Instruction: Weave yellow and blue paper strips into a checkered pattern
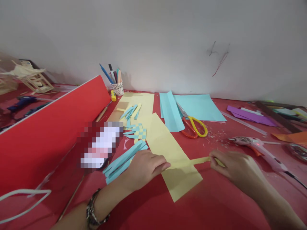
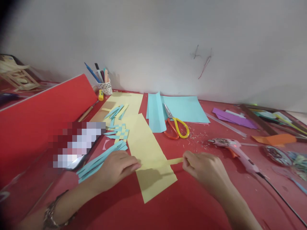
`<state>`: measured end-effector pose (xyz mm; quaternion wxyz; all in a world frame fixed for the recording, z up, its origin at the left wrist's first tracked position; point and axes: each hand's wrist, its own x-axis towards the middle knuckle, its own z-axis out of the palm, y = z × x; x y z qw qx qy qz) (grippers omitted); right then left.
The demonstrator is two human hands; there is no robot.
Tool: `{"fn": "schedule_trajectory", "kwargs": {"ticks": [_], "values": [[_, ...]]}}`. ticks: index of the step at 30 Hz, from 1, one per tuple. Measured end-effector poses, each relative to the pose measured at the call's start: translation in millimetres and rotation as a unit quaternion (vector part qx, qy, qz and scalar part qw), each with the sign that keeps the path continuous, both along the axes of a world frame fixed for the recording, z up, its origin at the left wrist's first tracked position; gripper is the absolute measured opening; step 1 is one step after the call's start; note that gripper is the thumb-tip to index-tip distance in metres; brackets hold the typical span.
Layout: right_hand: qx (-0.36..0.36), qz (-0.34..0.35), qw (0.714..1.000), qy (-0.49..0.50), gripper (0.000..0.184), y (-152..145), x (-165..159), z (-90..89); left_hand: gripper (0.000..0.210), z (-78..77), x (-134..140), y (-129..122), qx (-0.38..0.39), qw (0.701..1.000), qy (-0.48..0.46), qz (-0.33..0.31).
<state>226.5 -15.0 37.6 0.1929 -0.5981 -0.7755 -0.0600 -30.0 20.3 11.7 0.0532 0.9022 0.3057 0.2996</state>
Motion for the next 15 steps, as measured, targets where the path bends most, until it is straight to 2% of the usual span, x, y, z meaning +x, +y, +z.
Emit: {"fn": "schedule_trajectory", "kwargs": {"ticks": [3, 7, 10, 15], "values": [[0.084, -0.003, 0.991, -0.107, 0.025, -0.7, -2.2, -0.6, 0.053, -1.1, -0.5, 0.7, 0.002, 1.000, 0.004, 0.004], [0.136, -0.008, 0.973, -0.185, 0.031, -2.0, -2.8, 4.1, 0.052, -0.6, 0.0, 2.1, 0.012, 1.000, -0.004, 0.009], [0.156, -0.065, 0.962, -0.216, 0.030, -3.4, 2.4, 9.7, 0.053, 0.6, 0.7, 3.5, 0.024, 0.999, -0.010, 0.021], [0.185, -0.156, 0.947, -0.209, 0.024, -6.6, 10.7, 18.4, 0.053, -0.7, 1.6, 2.9, 0.025, 1.000, -0.012, 0.012]]}}
